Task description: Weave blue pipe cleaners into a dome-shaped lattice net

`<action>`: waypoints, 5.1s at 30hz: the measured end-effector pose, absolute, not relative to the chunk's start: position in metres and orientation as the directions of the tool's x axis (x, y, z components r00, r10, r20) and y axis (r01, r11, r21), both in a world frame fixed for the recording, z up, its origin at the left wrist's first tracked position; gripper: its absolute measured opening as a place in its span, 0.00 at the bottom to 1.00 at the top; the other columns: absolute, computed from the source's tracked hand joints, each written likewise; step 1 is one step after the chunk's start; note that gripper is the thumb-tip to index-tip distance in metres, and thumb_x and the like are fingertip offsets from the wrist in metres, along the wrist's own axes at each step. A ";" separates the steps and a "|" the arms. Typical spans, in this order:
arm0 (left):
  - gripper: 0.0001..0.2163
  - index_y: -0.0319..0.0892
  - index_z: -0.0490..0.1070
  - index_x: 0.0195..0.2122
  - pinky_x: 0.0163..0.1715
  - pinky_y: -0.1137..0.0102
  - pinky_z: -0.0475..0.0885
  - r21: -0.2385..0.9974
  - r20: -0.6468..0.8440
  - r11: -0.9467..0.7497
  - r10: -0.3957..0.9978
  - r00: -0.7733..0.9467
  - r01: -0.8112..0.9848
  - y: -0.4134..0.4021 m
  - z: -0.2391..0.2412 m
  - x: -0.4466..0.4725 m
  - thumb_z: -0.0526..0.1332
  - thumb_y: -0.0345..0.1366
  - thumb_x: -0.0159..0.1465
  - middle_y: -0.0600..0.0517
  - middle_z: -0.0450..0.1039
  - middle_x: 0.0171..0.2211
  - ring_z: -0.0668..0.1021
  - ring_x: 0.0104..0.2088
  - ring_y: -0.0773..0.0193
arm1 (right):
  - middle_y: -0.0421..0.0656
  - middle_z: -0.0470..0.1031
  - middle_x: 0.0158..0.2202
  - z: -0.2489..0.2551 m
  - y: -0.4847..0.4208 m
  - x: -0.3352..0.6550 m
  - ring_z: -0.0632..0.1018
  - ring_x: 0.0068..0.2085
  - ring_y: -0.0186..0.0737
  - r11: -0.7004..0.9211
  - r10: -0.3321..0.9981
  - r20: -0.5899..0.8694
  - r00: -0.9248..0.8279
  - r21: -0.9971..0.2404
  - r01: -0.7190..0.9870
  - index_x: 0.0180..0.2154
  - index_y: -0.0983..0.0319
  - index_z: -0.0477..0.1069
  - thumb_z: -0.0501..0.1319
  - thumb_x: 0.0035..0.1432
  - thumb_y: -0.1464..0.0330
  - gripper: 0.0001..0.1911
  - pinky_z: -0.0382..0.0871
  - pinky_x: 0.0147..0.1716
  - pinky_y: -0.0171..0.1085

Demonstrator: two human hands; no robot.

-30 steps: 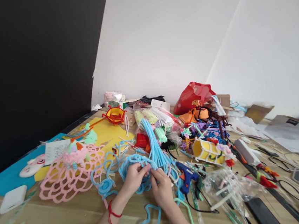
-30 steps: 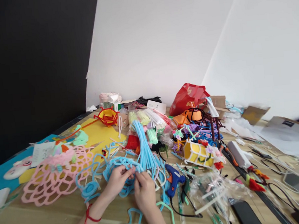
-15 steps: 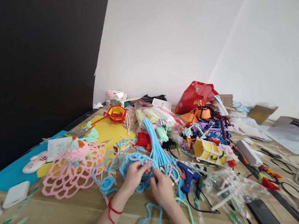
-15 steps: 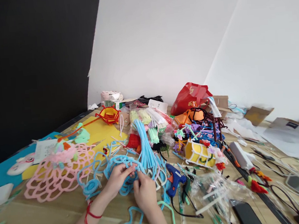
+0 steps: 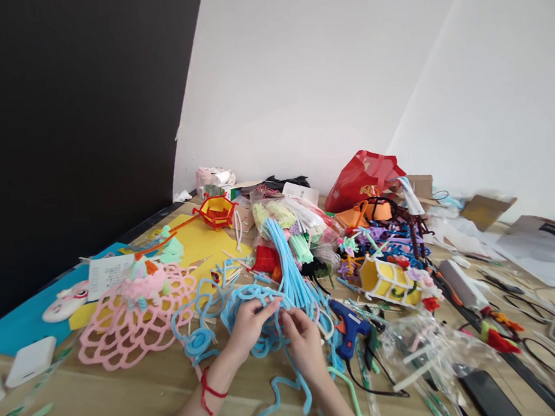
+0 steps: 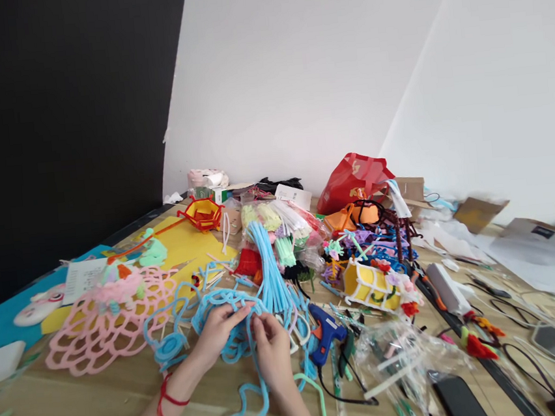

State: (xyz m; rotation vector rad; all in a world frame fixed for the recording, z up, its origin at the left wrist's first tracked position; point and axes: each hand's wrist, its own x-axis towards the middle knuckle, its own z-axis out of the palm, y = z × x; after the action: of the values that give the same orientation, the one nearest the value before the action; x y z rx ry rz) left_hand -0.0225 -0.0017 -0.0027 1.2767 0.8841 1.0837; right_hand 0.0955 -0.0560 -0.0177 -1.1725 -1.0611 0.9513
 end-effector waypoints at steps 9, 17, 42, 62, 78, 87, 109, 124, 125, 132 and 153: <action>0.12 0.39 0.79 0.26 0.38 0.66 0.70 0.991 0.046 -0.008 0.955 0.294 -0.131 -0.003 0.002 -0.021 0.66 0.44 0.51 0.47 0.79 0.31 0.78 0.36 0.55 | 0.38 0.73 0.28 -0.025 -0.050 0.093 0.70 0.26 0.27 -0.031 0.979 -0.172 0.106 -0.649 -0.761 0.31 0.63 0.75 0.68 0.48 0.69 0.07 0.66 0.24 0.26; 0.14 0.38 0.76 0.28 0.30 0.70 0.68 0.989 -0.019 0.065 0.947 0.320 -0.135 -0.006 0.002 -0.018 0.65 0.45 0.52 0.51 0.75 0.24 0.75 0.28 0.62 | 0.35 0.67 0.24 -0.029 -0.046 0.092 0.61 0.18 0.22 -0.149 0.987 -0.124 -0.103 -0.455 -0.878 0.28 0.64 0.69 0.68 0.44 0.75 0.09 0.57 0.15 0.22; 0.17 0.42 0.67 0.20 0.23 0.72 0.63 0.992 0.110 -0.127 0.917 0.383 0.018 -0.012 0.000 -0.015 0.58 0.48 0.58 0.56 0.66 0.16 0.69 0.21 0.66 | 0.27 0.49 0.11 -0.022 -0.050 0.085 0.45 0.12 0.22 -0.055 0.954 -0.249 0.167 -0.694 -0.718 0.21 0.62 0.64 0.67 0.45 0.53 0.21 0.37 0.09 0.27; 0.15 0.42 0.64 0.20 0.25 0.72 0.66 0.989 0.143 -0.129 0.952 0.270 -0.066 -0.016 0.001 -0.010 0.60 0.47 0.57 0.56 0.67 0.17 0.69 0.20 0.67 | 0.31 0.53 0.13 -0.014 -0.060 0.085 0.52 0.16 0.26 0.097 0.897 -0.024 0.442 -0.964 -0.248 0.22 0.63 0.69 0.63 0.47 0.53 0.19 0.45 0.14 0.29; 0.19 0.38 0.70 0.21 0.21 0.73 0.65 0.973 0.007 0.071 0.943 0.333 -0.219 -0.010 0.002 -0.016 0.60 0.51 0.56 0.52 0.71 0.19 0.71 0.20 0.67 | 0.35 0.63 0.17 -0.009 -0.065 0.083 0.63 0.22 0.33 0.091 0.852 0.125 0.509 -0.992 0.091 0.19 0.62 0.65 0.57 0.49 0.64 0.12 0.57 0.23 0.31; 0.10 0.39 0.75 0.29 0.37 0.69 0.71 0.974 0.225 -0.215 0.948 0.225 -0.069 -0.012 0.001 -0.015 0.64 0.42 0.55 0.49 0.78 0.30 0.76 0.34 0.60 | 0.33 0.57 0.17 -0.009 -0.070 0.079 0.60 0.22 0.32 0.074 0.862 0.175 0.475 -0.972 0.225 0.19 0.61 0.61 0.56 0.51 0.65 0.12 0.54 0.23 0.31; 0.10 0.41 0.73 0.32 0.35 0.69 0.70 0.806 0.040 0.104 0.973 0.229 -0.582 -0.012 0.008 -0.016 0.67 0.40 0.53 0.52 0.76 0.28 0.78 0.32 0.61 | 0.46 0.70 0.39 0.012 -0.083 0.090 0.72 0.43 0.44 0.462 0.848 0.490 0.204 -0.871 0.170 0.25 0.61 0.70 0.59 0.57 0.65 0.11 0.64 0.45 0.41; 0.04 0.38 0.74 0.25 0.27 0.72 0.73 0.608 -0.174 0.340 0.939 0.298 -0.717 -0.015 0.014 -0.018 0.68 0.28 0.50 0.51 0.78 0.27 0.79 0.26 0.63 | 0.47 0.76 0.40 0.009 -0.078 0.096 0.73 0.38 0.44 0.381 0.910 0.412 -0.035 -0.868 -0.318 0.21 0.60 0.74 0.61 0.54 0.65 0.12 0.66 0.39 0.42; 0.04 0.38 0.74 0.24 0.26 0.73 0.73 0.611 -0.177 0.327 0.944 0.278 -0.721 -0.015 0.015 -0.018 0.69 0.28 0.49 0.51 0.78 0.27 0.79 0.26 0.63 | 0.47 0.77 0.40 0.008 -0.077 0.097 0.74 0.37 0.44 0.321 0.927 0.372 -0.046 -0.850 -0.418 0.23 0.60 0.76 0.61 0.53 0.64 0.11 0.67 0.39 0.42; 0.07 0.39 0.75 0.27 0.36 0.68 0.76 0.557 -0.180 0.265 0.964 0.197 -0.787 -0.005 0.014 -0.023 0.70 0.28 0.47 0.51 0.79 0.28 0.79 0.30 0.61 | 0.45 0.78 0.40 -0.003 -0.066 0.098 0.74 0.47 0.47 0.202 0.979 0.140 0.149 -0.782 -0.590 0.31 0.58 0.80 0.69 0.43 0.66 0.09 0.65 0.49 0.43; 0.09 0.39 0.71 0.27 0.36 0.69 0.75 0.616 -0.134 0.348 0.930 0.341 -0.706 -0.013 0.010 -0.018 0.70 0.24 0.48 0.50 0.79 0.29 0.81 0.33 0.60 | 0.44 0.78 0.35 -0.002 -0.061 0.107 0.78 0.38 0.43 0.364 0.897 0.350 0.271 -0.931 -0.003 0.30 0.59 0.78 0.69 0.46 0.67 0.06 0.72 0.38 0.39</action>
State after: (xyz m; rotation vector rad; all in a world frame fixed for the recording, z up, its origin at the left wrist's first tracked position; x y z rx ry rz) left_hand -0.0177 -0.0127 0.0103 0.5028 0.5181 1.1245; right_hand 0.1071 -0.0608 -0.0018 -1.0162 -1.1277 0.7727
